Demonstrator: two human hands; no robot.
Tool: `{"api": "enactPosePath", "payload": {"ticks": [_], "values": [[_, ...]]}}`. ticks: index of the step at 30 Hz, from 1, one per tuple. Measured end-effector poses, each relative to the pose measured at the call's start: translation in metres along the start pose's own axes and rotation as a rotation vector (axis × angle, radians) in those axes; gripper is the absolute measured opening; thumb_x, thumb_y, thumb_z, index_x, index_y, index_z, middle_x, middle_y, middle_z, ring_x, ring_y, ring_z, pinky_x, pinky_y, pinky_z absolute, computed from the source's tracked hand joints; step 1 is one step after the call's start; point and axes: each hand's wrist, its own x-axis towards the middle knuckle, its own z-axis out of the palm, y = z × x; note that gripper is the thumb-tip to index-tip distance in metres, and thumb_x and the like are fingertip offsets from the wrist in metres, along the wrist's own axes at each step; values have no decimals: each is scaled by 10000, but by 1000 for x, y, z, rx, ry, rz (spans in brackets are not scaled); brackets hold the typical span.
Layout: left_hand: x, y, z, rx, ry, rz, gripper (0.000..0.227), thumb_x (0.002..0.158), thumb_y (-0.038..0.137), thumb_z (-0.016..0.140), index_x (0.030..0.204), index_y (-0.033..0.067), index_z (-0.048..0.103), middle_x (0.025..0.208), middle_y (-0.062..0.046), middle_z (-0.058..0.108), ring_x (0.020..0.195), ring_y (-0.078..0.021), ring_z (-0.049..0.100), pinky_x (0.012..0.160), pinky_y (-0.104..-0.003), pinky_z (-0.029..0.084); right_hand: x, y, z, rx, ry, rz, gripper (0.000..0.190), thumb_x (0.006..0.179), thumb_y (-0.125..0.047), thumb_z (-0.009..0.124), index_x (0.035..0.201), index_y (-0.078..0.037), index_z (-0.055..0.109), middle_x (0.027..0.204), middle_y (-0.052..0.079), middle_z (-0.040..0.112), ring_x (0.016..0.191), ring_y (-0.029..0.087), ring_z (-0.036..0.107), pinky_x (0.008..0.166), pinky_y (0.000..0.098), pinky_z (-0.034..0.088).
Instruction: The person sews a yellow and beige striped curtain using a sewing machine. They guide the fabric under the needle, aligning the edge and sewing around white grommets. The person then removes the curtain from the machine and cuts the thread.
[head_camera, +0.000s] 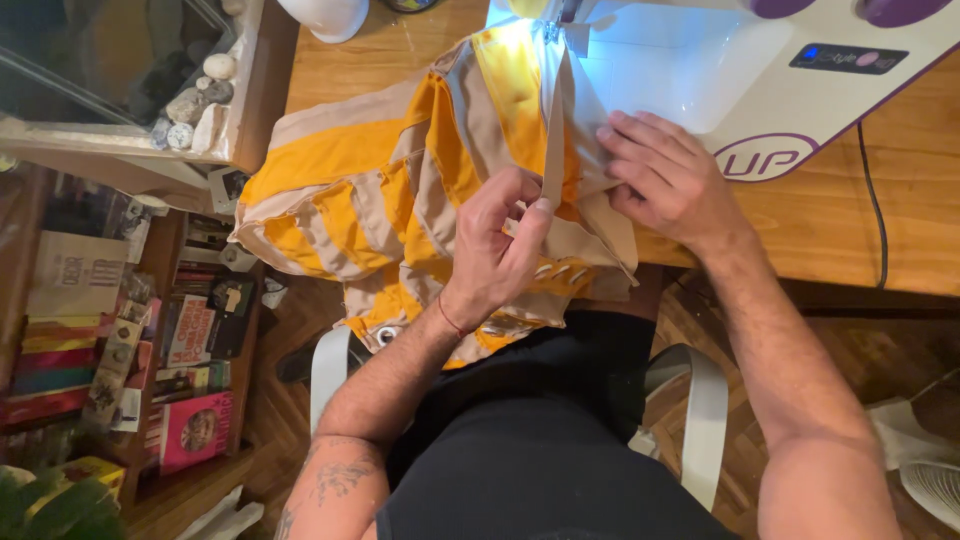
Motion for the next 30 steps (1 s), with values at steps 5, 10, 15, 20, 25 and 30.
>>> {"api": "enactPosePath", "payload": {"ticks": [5,10,15,20,25,30], "values": [[3,9,8,73,-26,85,142,953,114,620,824,90,566,757,-99,583,667,-291,636,563,-341,547,20,-10,-6,31,8,-7,79,933,-4,654,941,54,709,1136,230,774,1105,411,743,976,520,579],[-2,-20,44,348,-61,246,125,905,153,654,817,118,572,735,-53,535,680,-283,664,562,-345,552,12,-8,-5,46,5,-2,109,956,-28,653,947,53,724,1105,233,777,1115,411,744,998,536,570],[11,-24,67,467,-138,403,150,900,237,630,850,118,552,766,-37,504,682,-265,648,583,-356,548,2,-6,-8,84,-53,10,399,1097,-175,487,885,86,700,1081,229,759,1098,456,733,985,605,579],[29,-29,45,286,-199,392,168,938,262,620,840,130,584,735,-54,548,692,-313,663,592,-413,538,8,-9,-13,113,-47,10,441,1106,-194,481,845,93,691,1087,254,737,1093,478,720,971,624,574],[63,-69,-5,457,-16,426,42,937,156,662,900,139,668,824,-53,648,778,-306,669,727,-400,539,-5,-4,-10,28,-16,38,404,1079,-154,527,755,41,669,1217,233,709,1102,456,697,929,586,595],[89,-56,-24,797,-240,366,282,1056,211,662,1279,41,629,1240,-133,681,1255,-318,600,1192,-504,364,23,-8,-22,24,-195,-38,386,1038,90,485,673,112,611,1277,213,715,1175,424,643,1063,497,576]]}}
